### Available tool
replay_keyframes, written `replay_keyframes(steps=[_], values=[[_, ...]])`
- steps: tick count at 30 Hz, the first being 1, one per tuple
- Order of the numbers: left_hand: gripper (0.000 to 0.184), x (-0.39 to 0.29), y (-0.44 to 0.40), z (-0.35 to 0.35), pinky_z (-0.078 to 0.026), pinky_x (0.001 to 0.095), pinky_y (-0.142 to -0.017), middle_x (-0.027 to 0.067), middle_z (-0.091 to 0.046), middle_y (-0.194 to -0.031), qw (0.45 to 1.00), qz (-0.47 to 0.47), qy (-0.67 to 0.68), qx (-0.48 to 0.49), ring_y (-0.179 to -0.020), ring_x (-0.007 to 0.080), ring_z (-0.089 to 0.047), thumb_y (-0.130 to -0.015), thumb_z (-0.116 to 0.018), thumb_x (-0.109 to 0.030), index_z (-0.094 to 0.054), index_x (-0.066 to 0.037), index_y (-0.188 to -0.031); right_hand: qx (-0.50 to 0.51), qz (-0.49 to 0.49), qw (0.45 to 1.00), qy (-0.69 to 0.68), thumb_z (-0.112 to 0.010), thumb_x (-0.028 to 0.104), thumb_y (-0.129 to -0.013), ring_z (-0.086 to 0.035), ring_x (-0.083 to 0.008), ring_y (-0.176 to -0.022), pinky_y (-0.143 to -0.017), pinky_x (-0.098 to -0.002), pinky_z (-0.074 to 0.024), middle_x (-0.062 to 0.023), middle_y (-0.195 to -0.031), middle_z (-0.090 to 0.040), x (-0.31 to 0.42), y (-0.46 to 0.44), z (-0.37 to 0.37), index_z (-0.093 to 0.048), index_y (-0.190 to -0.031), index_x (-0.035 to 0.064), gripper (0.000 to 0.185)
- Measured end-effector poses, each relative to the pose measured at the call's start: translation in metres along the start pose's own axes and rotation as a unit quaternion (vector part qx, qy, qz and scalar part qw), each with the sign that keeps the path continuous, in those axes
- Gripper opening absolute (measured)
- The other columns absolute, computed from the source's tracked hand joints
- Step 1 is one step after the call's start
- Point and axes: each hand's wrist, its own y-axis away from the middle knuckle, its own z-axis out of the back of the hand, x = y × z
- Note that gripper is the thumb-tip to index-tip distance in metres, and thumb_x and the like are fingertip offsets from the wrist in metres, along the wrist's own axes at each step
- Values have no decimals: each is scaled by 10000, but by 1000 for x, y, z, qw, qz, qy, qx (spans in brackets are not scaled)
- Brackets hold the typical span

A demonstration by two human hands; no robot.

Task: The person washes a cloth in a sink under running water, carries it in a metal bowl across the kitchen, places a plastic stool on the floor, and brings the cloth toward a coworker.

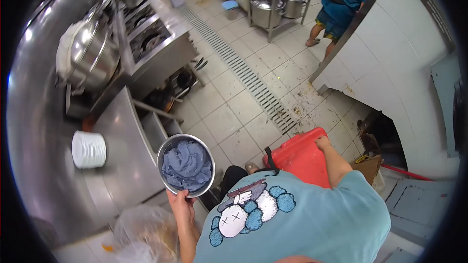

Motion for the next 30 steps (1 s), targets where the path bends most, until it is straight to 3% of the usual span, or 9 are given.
replay_keyframes(steps=[5,8,10,13,16,22,25,27,30], values=[[657,-36,-116,-68,-497,228,-430,60,-583,-1026,999,7,-30,45,-651,137,-602,-721,-494,3,-360,-152,-1346,24,51,997,-54,-619,402,-824,-579,-301,-1124,-1015,-412,-379,-151,-1210,-623,86,35,37,-661,-1150,110,440],[664,-63,-181,-125,-500,239,-437,60,-581,-1034,994,3,-55,95,-655,141,-601,-718,-480,15,-354,-148,-1350,-139,136,981,11,-657,300,-819,-634,-306,-1000,-890,-404,-484,-166,-1075,-669,97,20,36,-676,-1086,63,358],[667,-74,-229,-159,-491,237,-440,68,-582,-1044,991,-3,-65,118,-647,148,-598,-719,-481,18,-350,-142,-1354,-116,112,965,-209,-660,295,-826,-634,-322,-921,-832,-369,-501,-164,-1030,-674,76,0,14,-664,-1074,27,366],[615,-98,-290,-222,-462,243,-423,73,-585,-1007,981,4,-95,171,-619,155,-585,-719,-470,28,-372,-123,-1306,-86,-90,945,-303,-628,266,-855,-608,-279,-802,-700,-402,-493,-129,-910,-651,41,-14,-30,-660,-1018,29,289],[653,-121,-338,-292,-478,240,-433,73,-586,-1011,969,17,-119,218,-624,145,-591,-726,-478,20,-350,-139,-1346,55,-353,861,-361,-594,235,-880,-571,-217,-716,-579,-417,-458,-99,-868,-605,72,12,-22,-637,-1023,59,231],[653,-144,-433,-447,-496,231,-434,96,-582,-1031,946,37,-184,265,-592,143,-591,-719,-486,13,-341,-126,-1340,16,-278,837,-471,-624,252,-864,-587,-249,-759,-658,-438,-476,-97,-959,-623,146,8,-18,-638,-1061,38,292],[625,-144,-467,-535,-488,221,-427,96,-580,-1013,937,34,-175,301,-581,139,-584,-727,-480,29,-354,-126,-1319,-27,-261,844,-467,-671,279,-837,-632,-272,-915,-769,-447,-507,-156,-1053,-667,142,-35,-53,-631,-1168,53,403],[625,-136,-493,-592,-479,215,-412,98,-581,-1023,932,46,-159,322,-563,140,-577,-735,-478,36,-352,-126,-1325,86,-335,930,-127,-691,292,-816,-618,-266,-980,-843,-428,-483,-139,-1125,-660,166,-52,-27,-624,-1194,50,454],[627,-131,-514,-681,-467,214,-405,97,-578,-1042,924,53,-155,345,-573,142,-580,-736,-473,38,-352,-123,-1330,77,-451,842,-285,-664,358,-821,-611,-283,-1050,-888,-419,-470,-149,-1185,-642,174,-109,6,-637,-1179,44,476]])
